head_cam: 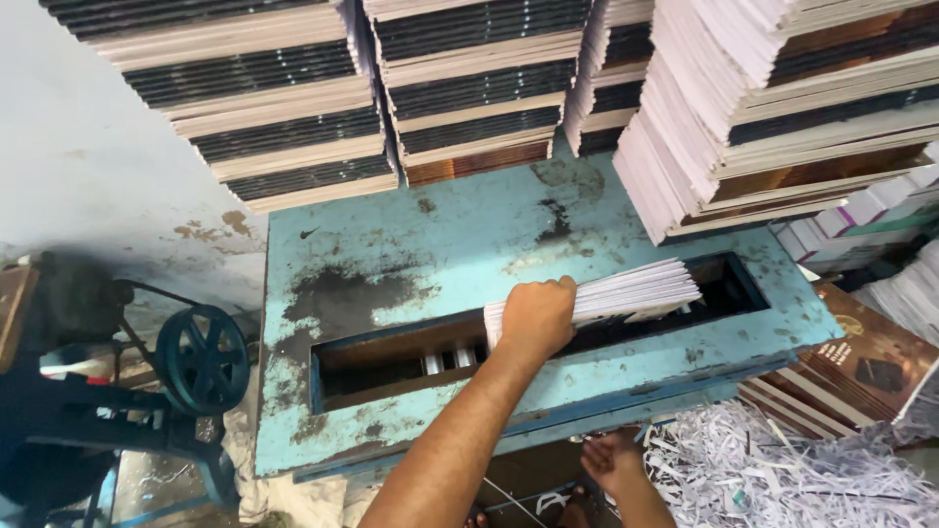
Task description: The person repeatedly places stacks of booklets into a binding machine, presses down to secure the spine, and then stacks the finished books on a nearby pile. The process is repeated for multiple batches of booklets.
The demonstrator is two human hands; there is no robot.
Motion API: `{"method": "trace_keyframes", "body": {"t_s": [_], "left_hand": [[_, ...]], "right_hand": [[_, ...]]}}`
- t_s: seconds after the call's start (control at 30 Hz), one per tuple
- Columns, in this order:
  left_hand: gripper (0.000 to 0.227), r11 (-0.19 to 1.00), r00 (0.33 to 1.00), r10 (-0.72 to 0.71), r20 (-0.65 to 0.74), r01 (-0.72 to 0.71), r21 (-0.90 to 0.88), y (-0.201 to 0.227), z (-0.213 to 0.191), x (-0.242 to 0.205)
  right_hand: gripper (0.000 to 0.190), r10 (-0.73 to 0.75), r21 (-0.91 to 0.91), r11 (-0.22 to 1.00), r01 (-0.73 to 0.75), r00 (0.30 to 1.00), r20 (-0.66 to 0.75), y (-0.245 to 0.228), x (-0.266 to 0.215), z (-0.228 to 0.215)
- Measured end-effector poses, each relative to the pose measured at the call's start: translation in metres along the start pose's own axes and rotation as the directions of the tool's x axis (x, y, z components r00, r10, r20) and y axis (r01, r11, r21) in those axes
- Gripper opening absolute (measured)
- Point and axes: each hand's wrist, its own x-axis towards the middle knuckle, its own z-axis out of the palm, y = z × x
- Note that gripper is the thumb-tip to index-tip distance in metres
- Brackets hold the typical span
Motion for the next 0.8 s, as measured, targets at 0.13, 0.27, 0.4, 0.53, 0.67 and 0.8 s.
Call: {"method": "trace_keyframes", "body": {"t_s": [0.13,0.27,0.4,0.53,0.67,0.8], "left_hand": [[0.034,1.0,1.0,-0.007,0.024,0.007,-0.026,0.001,0.0,0.0],[0.034,1.0,0.999,-0.006,0.033,0.007,-0.013,0.002,-0.001,0.0],[0.033,1.0,0.999,-0.018,0.036,0.019,-0.023,0.003,0.0,-0.001],[0.034,1.0,1.0,-0.018,0.023,0.019,-0.011,0.003,0.0,0.0],[0.033,1.0,1.0,-0.008,0.001,0.008,-0.017,0.005,0.001,-0.003],[0.036,0.999,0.999,-0.033,0.02,0.033,-0.004,0.005,0.003,-0.001]], "right_hand": [[0.012,-0.39,0.06,0.919,0.39,0.921,-0.006,-0.04,-0.028,-0.012],[0.008,-0.814,-0.016,0.58,0.814,0.58,-0.022,-0.087,-0.084,-0.023],[0.009,-0.951,0.025,0.29,0.957,0.285,0.119,-0.115,-0.153,0.007],[0.008,-0.947,-0.083,-0.066,0.994,-0.036,0.318,-0.129,-0.223,0.07],[0.022,-0.747,-0.258,-0.523,0.812,-0.292,0.597,-0.142,-0.276,0.132],[0.069,-0.405,-0.123,-0.762,0.636,-0.32,0.856,-0.156,-0.297,0.175]]}}
